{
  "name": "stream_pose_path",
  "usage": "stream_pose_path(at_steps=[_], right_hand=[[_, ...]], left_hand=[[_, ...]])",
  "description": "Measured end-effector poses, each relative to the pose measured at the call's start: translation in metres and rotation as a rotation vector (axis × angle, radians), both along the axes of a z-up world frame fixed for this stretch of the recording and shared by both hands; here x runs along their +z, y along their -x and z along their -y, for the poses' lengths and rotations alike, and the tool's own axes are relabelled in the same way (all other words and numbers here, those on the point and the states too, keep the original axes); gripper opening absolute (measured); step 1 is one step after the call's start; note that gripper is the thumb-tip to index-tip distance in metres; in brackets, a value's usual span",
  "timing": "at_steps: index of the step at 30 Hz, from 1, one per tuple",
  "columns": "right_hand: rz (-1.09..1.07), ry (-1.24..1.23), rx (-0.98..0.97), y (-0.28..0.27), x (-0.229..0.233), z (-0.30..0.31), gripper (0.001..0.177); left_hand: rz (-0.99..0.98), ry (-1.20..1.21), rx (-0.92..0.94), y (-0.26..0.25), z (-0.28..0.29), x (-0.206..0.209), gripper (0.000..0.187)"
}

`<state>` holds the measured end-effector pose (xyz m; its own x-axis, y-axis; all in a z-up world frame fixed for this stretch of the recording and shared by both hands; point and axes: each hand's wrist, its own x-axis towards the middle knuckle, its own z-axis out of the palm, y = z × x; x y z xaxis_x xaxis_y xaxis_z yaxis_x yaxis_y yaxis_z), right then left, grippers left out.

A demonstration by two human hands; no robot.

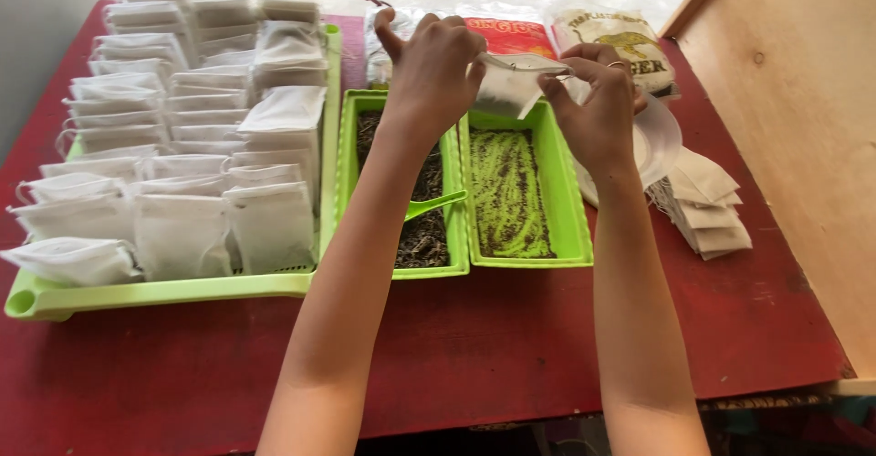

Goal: The person fills white tea bags with loose tea leaves using a green plastic spoon. They scoop the leaves from a green tray, pour them into the open bag, and then place the filled bag onto a tray of completed items. The process is repeated continuously throughout the video.

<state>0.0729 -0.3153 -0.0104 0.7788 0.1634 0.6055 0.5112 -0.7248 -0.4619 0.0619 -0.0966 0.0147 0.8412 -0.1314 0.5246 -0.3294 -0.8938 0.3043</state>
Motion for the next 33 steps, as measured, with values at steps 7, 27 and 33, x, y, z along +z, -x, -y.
stream_pose_path(at_steps=[7,27,33], right_hand=[[-0.022,0.034,-0.232,-0.003,0.000,0.082,0.026],[-0.188,0.115,-0.421,-0.043,-0.057,0.180,0.029],[-0.198,0.152,-0.463,-0.056,-0.075,0.191,0.025]], left_hand=[[0.046,-0.058,-0.155,-0.044,0.085,-0.009,0.024],[-0.078,-0.310,-0.261,-0.124,0.199,-0.063,0.032],[0.018,-0.419,-0.204,-0.141,0.207,-0.081,0.010]])
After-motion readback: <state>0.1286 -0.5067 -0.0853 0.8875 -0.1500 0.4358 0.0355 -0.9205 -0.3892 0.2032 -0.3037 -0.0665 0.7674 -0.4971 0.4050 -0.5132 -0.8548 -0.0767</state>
